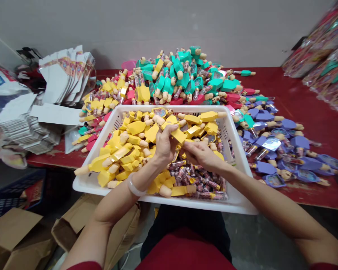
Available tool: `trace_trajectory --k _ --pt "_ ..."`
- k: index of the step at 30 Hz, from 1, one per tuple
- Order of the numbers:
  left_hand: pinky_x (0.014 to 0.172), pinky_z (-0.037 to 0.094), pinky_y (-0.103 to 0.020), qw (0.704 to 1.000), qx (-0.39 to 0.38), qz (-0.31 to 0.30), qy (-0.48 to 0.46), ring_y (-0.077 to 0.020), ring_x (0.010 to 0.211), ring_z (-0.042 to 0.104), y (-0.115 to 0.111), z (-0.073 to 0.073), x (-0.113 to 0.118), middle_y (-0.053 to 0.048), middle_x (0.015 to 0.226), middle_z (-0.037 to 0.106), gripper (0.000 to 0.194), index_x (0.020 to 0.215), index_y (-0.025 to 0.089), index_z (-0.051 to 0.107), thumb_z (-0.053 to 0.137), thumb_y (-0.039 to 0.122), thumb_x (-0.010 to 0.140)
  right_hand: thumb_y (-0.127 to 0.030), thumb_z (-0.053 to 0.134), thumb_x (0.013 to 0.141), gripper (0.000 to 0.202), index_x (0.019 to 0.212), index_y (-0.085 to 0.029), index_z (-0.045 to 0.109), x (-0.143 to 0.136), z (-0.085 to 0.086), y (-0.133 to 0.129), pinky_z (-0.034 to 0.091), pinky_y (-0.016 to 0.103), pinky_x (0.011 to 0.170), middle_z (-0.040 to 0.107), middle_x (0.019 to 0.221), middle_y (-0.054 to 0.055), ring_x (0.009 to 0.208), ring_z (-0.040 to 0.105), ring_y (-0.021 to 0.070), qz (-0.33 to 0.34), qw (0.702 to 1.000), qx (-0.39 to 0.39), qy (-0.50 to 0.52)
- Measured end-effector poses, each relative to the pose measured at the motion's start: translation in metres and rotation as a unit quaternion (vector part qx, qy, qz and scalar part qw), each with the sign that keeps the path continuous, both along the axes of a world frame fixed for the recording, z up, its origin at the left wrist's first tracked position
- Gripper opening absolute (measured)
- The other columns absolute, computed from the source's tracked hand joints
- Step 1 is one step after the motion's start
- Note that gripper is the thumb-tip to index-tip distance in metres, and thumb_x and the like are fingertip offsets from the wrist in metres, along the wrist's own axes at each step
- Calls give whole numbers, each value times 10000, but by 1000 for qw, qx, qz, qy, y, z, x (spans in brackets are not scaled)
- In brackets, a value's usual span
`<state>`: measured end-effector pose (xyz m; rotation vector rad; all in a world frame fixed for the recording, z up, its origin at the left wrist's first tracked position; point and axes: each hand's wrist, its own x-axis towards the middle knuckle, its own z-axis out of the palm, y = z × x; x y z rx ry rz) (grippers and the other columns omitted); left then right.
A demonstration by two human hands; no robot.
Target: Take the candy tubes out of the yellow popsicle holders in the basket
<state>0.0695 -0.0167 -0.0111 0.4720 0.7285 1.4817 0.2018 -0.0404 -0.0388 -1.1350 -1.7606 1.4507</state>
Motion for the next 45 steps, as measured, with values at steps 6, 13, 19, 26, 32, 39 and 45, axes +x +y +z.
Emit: trace_trajectory --k 6,13,19,26,32,39,45 --pt "559 449 -208 999 0 -9 37 -84 562 552 5 1 -6 38 657 587 278 747 160 570 778 268 599 -723 386 878 540 786 -210 527 6 0 8 237 233 381 338 452 -83 352 272 95 46 989 -104 91" --pt "537 438 -198 999 -6 -16 29 -92 567 564 13 -11 -3 24 674 634 263 747 157 593 778 262 593 -621 519 876 438 698 -224 469 1 0 2 248 232 423 409 499 -50 433 334 96 -41 998 23 30" --pt "633 494 -246 992 18 -51 117 -176 713 641 22 -5 -25 -21 700 660 264 785 164 638 760 391 727 -654 481 884 453 1001 -219 525 13 -7 10 319 231 398 503 562 -61 392 415 106 63 987 -115 95" --pt "499 395 -198 934 -33 -20 355 -95 509 472 54 2 -81 30 512 465 370 599 177 544 835 393 671 -361 510 918 256 1071 -196 631 1 -39 -1 404 274 577 694 897 88 713 620 205 296 887 63 -349" --pt "699 515 -246 955 -2 114 274 -114 652 590 73 14 -100 -3 711 583 362 754 186 544 679 520 792 -428 402 952 343 968 -196 655 -16 -43 -9 421 293 621 707 948 116 795 655 243 334 839 91 -420" --pt "718 479 -387 405 65 -247 878 -328 814 667 12 -24 -44 -170 764 677 334 709 109 670 631 412 841 -322 396 956 366 1256 -133 486 11 -29 11 452 320 681 702 1003 163 851 663 270 196 875 132 -423" --pt "744 471 -383 340 107 -288 889 -368 937 658 7 -53 -36 -218 926 690 181 808 88 681 648 266 820 -162 490 855 343 1193 -167 549 30 -22 34 433 324 905 658 1199 131 1087 604 252 17 941 211 -263"
